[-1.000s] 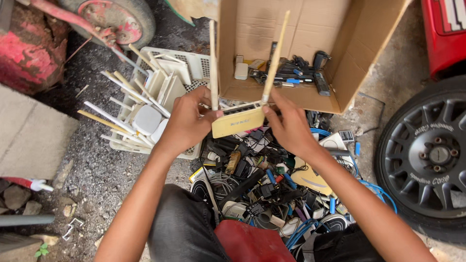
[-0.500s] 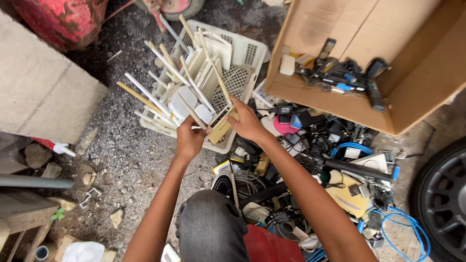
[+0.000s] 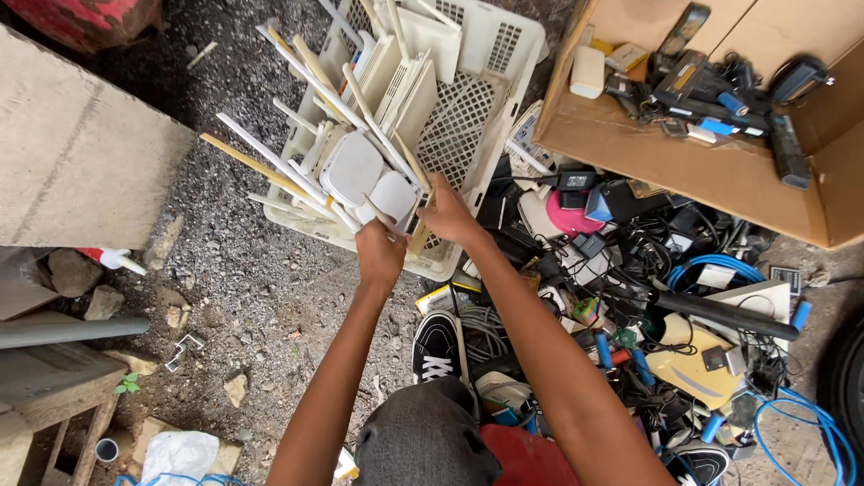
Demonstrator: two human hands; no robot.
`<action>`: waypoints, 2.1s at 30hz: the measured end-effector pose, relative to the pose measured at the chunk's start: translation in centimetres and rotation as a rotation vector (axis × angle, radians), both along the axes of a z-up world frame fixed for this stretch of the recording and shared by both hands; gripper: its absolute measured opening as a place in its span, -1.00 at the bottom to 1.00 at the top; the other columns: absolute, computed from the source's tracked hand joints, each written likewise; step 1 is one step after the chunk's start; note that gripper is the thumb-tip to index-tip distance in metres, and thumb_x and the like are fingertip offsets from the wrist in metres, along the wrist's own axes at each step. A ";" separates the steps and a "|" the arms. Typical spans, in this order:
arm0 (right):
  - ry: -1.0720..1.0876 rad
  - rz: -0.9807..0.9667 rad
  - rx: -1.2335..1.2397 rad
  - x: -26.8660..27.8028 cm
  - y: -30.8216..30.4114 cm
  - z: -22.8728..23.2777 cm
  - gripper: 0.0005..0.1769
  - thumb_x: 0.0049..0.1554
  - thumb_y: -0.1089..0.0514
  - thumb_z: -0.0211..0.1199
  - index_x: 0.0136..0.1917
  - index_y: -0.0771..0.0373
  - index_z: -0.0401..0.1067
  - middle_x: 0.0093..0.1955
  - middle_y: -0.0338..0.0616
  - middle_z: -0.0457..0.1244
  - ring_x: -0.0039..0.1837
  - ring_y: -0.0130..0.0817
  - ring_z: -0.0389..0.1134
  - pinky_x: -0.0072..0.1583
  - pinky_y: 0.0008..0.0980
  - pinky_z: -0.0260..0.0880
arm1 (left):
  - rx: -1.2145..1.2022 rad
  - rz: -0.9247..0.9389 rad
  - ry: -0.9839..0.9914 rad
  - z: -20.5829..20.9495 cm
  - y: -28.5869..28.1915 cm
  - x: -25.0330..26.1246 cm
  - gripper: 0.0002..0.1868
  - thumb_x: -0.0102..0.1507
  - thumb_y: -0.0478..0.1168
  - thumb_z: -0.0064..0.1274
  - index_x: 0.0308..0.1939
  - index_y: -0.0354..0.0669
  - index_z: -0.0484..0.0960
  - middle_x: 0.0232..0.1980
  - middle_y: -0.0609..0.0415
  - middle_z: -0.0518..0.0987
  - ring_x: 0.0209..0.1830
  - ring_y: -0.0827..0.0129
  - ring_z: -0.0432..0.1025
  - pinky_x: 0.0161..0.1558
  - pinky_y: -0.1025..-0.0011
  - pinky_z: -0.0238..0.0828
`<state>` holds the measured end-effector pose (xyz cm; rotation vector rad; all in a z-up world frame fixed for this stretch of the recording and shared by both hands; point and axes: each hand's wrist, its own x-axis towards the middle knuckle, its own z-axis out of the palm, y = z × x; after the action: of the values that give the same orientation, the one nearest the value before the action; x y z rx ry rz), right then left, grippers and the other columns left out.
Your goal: The person sits on the ground and sorts through a pile of electronic waste, picking up and inspecting various items such as routers, cables, and power adapters. They handle each item individually, turning them over to examine different sides before placing them back into the pile or into a nearby crate.
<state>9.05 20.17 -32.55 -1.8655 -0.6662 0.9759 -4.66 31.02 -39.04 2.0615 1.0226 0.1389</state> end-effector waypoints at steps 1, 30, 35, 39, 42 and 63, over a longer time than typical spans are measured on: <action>0.005 0.000 0.004 0.3 0.2 0.3 -0.25 0.25 0.27 0.09 0.60 0.38 -0.14 0.55 0.50 -0.12 0.51 0.50 0.03 0.38 0.50 0.28 | 0.012 -0.011 -0.010 -0.2 0.1 0.4 -0.68 0.05 -0.33 0.39 -0.16 -0.30 0.66 -0.31 -0.12 0.69 -0.14 -0.06 0.64 -0.11 0.12 0.61; -0.428 0.150 -0.024 -0.8 -14.3 11.1 -0.72 0.17 0.14 0.14 0.12 0.19 0.53 -0.03 0.20 0.43 0.10 0.27 0.44 0.16 0.23 0.44 | -0.045 -0.563 0.067 24.4 -9.5 2.1 -0.59 0.22 -0.16 0.20 0.10 -0.28 0.63 -0.12 -0.20 0.72 -0.10 -0.03 0.65 -0.03 0.00 0.57; -0.447 0.118 -0.051 -4.0 -26.9 21.8 -0.69 0.20 0.16 0.10 0.17 0.13 0.54 -0.02 0.19 0.44 0.08 0.27 0.45 0.10 0.14 0.49 | -0.113 -1.088 0.207 36.4 -17.9 3.9 -0.50 0.38 -0.23 -0.04 0.31 -0.55 0.42 0.07 -0.52 0.58 0.14 -0.36 0.52 0.11 -0.26 0.47; -0.416 0.062 -0.053 -6.0 -35.7 27.4 -0.63 0.28 0.29 -0.01 0.31 0.37 0.43 0.10 0.29 0.39 0.08 0.20 0.47 0.10 0.15 0.50 | 0.130 -1.230 0.212 36.3 -24.9 5.8 -0.53 0.32 -0.10 0.03 0.22 -0.34 0.51 0.03 -0.44 0.61 0.15 -0.36 0.49 0.12 -0.24 0.44; -0.412 -0.007 -0.056 -7.5 -41.1 29.7 -0.63 0.29 0.32 -0.02 0.31 0.44 0.41 0.11 0.30 0.39 0.07 0.20 0.47 0.07 0.17 0.51 | 0.215 -1.338 0.163 36.4 -30.8 5.5 -0.58 0.25 0.00 0.08 0.09 -0.16 0.64 -0.06 -0.34 0.67 0.11 -0.28 0.53 0.11 -0.15 0.47; -0.409 -0.395 -0.699 7.5 -64.6 6.9 -0.72 0.16 0.02 0.14 0.05 -0.10 0.63 -0.04 -0.01 0.45 0.11 0.21 0.46 0.20 0.05 0.50 | 0.292 -1.650 0.124 28.3 -40.7 8.6 -0.55 0.41 -0.17 -0.11 0.36 -0.27 0.40 0.13 -0.25 0.57 0.00 -0.05 0.62 -0.23 0.16 0.73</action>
<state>16.57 -44.38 -25.66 -2.7257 -0.1535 0.5988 3.96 -9.72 -10.73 2.5318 -0.8795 -0.7131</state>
